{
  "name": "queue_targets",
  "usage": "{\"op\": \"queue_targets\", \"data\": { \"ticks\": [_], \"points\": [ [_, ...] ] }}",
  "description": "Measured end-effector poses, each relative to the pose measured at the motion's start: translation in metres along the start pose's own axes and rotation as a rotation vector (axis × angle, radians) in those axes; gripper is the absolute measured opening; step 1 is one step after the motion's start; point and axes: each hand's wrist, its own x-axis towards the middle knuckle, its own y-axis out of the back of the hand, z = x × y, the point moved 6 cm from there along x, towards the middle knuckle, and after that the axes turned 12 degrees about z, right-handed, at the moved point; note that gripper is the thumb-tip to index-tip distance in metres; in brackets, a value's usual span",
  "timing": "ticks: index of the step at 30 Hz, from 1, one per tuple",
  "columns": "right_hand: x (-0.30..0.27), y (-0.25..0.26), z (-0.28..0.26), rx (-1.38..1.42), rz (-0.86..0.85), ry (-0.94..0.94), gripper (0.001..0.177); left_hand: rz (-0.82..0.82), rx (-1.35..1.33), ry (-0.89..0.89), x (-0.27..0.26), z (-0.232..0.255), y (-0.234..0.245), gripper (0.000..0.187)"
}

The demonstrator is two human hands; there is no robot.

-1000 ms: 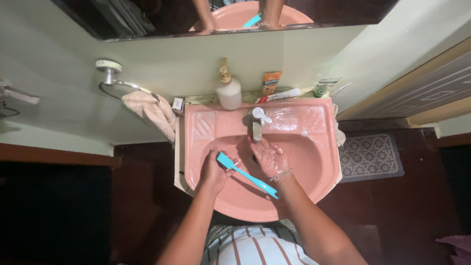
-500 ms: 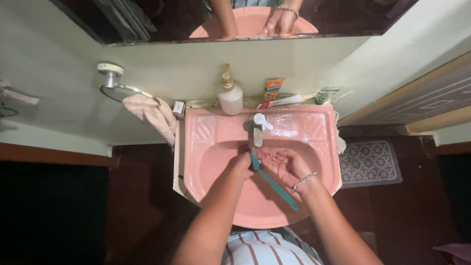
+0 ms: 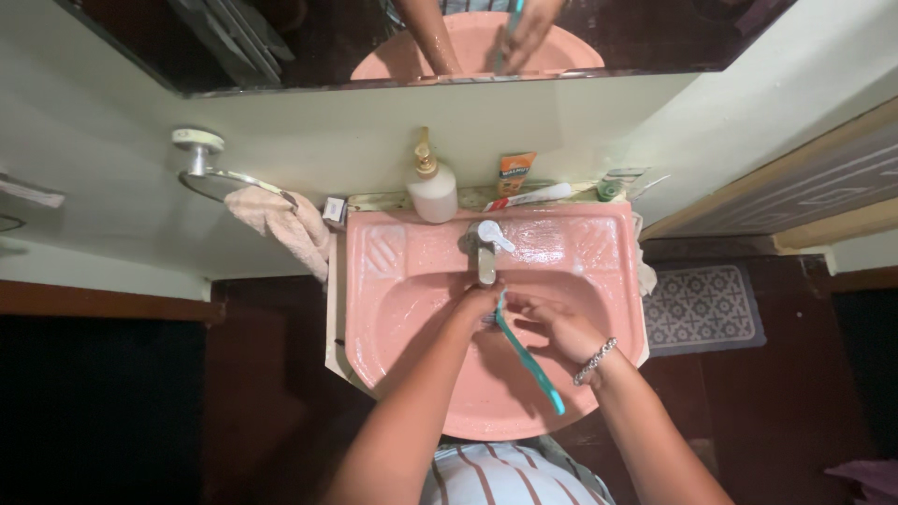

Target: The person scrubs a pink bathroom sink with a blue brush, rinses the brush under running water, and then washes their hands. Finally, they dry their hands with a white cloth.

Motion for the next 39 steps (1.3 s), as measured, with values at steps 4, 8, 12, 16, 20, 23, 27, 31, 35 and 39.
{"op": "queue_targets", "data": {
  "ticks": [4,8,12,16,20,23,27,31,35,39],
  "points": [
    [0.081,0.037,0.046,0.009,0.163,0.052,0.046,-0.019,-0.007,-0.050,-0.023,0.001,0.019,0.054],
    [0.138,0.036,0.069,0.237,0.041,-0.043,0.038,0.006,-0.011,-0.120,-0.056,0.015,0.046,0.047],
    [0.171,0.000,0.080,0.460,-0.161,-0.264,0.030,-0.046,-0.107,-0.025,-0.100,0.035,0.073,0.042],
    [0.203,-0.043,0.089,0.411,-0.352,-0.271,0.029,-0.066,-0.097,-0.108,-0.146,0.060,0.092,0.044],
    [0.232,-0.088,0.083,0.276,-0.525,-0.211,0.030,-0.148,-0.211,-0.148,-0.181,0.071,0.094,0.044],
    [0.249,-0.112,0.077,0.131,-0.613,-0.096,0.031,-0.100,-0.205,-0.191,-0.190,0.075,0.094,0.034],
    [0.246,-0.111,0.084,0.010,-0.654,0.021,0.032,-0.041,-0.118,-0.338,-0.201,0.085,0.089,0.032],
    [0.223,-0.072,0.083,-0.017,-0.581,0.076,0.033,0.004,0.014,-0.539,-0.236,0.119,0.090,0.038],
    [0.173,-0.045,0.078,0.211,-0.342,0.021,0.046,0.111,0.268,-0.835,-0.277,0.161,0.086,0.040],
    [0.115,-0.052,0.063,0.987,-0.194,-0.161,0.060,0.285,0.571,-1.053,-0.284,0.181,0.075,0.047]
  ]
}}
